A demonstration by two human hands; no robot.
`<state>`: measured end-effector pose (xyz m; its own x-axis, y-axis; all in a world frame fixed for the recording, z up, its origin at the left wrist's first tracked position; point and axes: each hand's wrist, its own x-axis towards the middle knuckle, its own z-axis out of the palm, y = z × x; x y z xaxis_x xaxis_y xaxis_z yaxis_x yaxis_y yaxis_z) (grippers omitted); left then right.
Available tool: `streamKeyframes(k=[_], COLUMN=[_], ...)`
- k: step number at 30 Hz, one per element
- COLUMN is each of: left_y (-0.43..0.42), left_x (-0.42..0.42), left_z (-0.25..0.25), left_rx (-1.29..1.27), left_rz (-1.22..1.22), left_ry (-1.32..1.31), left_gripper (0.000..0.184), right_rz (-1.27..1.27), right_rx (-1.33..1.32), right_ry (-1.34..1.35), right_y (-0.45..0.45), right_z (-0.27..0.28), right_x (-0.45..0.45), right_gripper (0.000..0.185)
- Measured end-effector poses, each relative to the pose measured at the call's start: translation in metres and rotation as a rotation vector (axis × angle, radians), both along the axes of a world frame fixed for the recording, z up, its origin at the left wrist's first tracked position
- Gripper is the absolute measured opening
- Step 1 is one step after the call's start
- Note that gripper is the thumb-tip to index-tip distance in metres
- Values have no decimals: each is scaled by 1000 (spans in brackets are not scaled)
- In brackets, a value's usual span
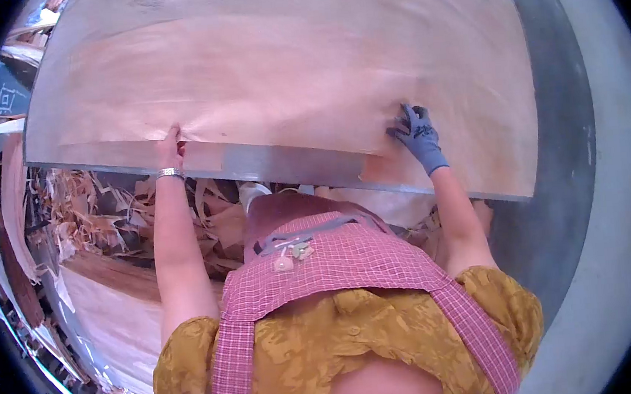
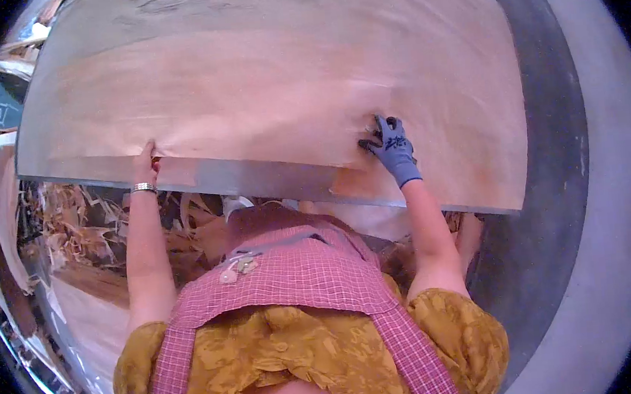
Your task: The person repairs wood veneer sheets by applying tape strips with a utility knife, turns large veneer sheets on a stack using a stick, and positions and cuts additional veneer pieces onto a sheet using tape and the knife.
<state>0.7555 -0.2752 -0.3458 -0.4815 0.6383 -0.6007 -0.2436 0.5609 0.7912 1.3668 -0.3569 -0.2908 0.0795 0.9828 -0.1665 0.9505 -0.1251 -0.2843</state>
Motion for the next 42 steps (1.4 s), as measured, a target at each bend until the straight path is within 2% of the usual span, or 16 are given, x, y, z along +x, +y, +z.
streamKeyframes(k=[6, 8, 9, 11, 15, 17, 20, 26, 30, 32, 33, 38, 41, 42], left_y=[-21, -25, -26, -29, -35, -38, -44, -45, -50, -52, -52, -55, -58, -58], left_x=[-32, -44, -44, -45, -43, -48, -60, -39, -29, -33, -48, -21, -20, -21], left_z=[-33, -40, -38, -34, -27, -33, -55, -32, -14, -26, -50, -20, -23, -24], left_rx=[-42, -43, -24, 19, -39, -55, 14, 138, 60, 100, 97, 58, 106, 49], left_rz=[45, 64, 76, 95, 157, 152, 165, 217, 144, 132, 124, 247, 214, 202], left_ry=[119, 174, 177, 182, 315, 391, 360, 257, 291, 328, 340, 319, 343, 339], left_gripper=[41, 47, 47, 48, 46, 42, 42, 33, 32, 32, 30, 27, 27, 35], right_rz=[24, 87, 118, 116, 38, 46, 35, 23, -26, -45, -50, 21, -101, -98], right_rx=[-67, 35, 86, 40, -18, -20, -6, 23, 15, 30, 39, 96, 73, 104], right_ry=[47, -69, -126, -40, 62, 17, 7, 7, 32, 26, 26, -42, 143, 213], right_y=[-19, -26, -28, -30, -32, -32, -36, -46, -52, -53, -53, -60, -60, -56], right_z=[-2, -5, -7, -20, -13, -7, 0, -12, -9, -4, -2, -8, 2, 2], right_x=[-17, -27, -29, -29, -40, -45, -48, -41, -40, -44, -47, -45, -53, -56], right_gripper=[83, 80, 79, 82, 84, 84, 84, 81, 81, 81, 81, 79, 79, 79])
